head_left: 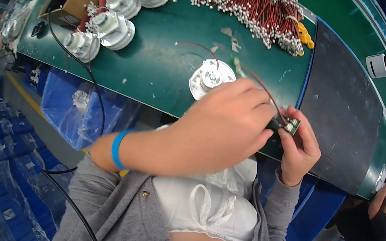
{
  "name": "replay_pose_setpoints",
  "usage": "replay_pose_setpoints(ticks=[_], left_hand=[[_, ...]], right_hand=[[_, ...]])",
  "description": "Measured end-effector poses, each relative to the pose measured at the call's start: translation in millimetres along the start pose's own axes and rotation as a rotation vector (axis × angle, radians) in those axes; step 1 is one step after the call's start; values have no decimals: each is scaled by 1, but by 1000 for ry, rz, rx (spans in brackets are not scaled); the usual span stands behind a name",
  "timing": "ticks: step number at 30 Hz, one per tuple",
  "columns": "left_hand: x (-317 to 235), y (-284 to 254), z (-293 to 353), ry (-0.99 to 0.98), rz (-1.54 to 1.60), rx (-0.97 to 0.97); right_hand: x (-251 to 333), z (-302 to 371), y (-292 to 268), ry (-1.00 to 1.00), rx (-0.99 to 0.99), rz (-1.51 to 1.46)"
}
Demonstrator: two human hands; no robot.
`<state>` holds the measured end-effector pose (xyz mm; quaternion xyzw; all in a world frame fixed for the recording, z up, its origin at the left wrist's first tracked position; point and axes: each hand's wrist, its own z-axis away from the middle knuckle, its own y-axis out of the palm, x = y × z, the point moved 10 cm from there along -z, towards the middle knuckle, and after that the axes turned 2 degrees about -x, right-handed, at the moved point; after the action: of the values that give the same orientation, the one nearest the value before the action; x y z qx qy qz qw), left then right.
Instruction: The person assembles electronic components and wires onto plastic housings by hand, connecting them together on a factory production line.
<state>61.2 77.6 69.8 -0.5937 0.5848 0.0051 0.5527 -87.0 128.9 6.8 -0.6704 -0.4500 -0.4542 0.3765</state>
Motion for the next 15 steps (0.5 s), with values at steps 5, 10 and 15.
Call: replay_pose_setpoints(ticks=[5, 10, 15], left_hand=[[76, -84, 28, -493, -123, -276], [117, -31, 1, -511, 270, 9], [86, -27, -47, -394, 782, -82]], right_hand=[[10, -2, -5, -56, 12, 41], [21, -11, -5, -95, 31, 38], [22, -17, -10, -81, 35, 80]])
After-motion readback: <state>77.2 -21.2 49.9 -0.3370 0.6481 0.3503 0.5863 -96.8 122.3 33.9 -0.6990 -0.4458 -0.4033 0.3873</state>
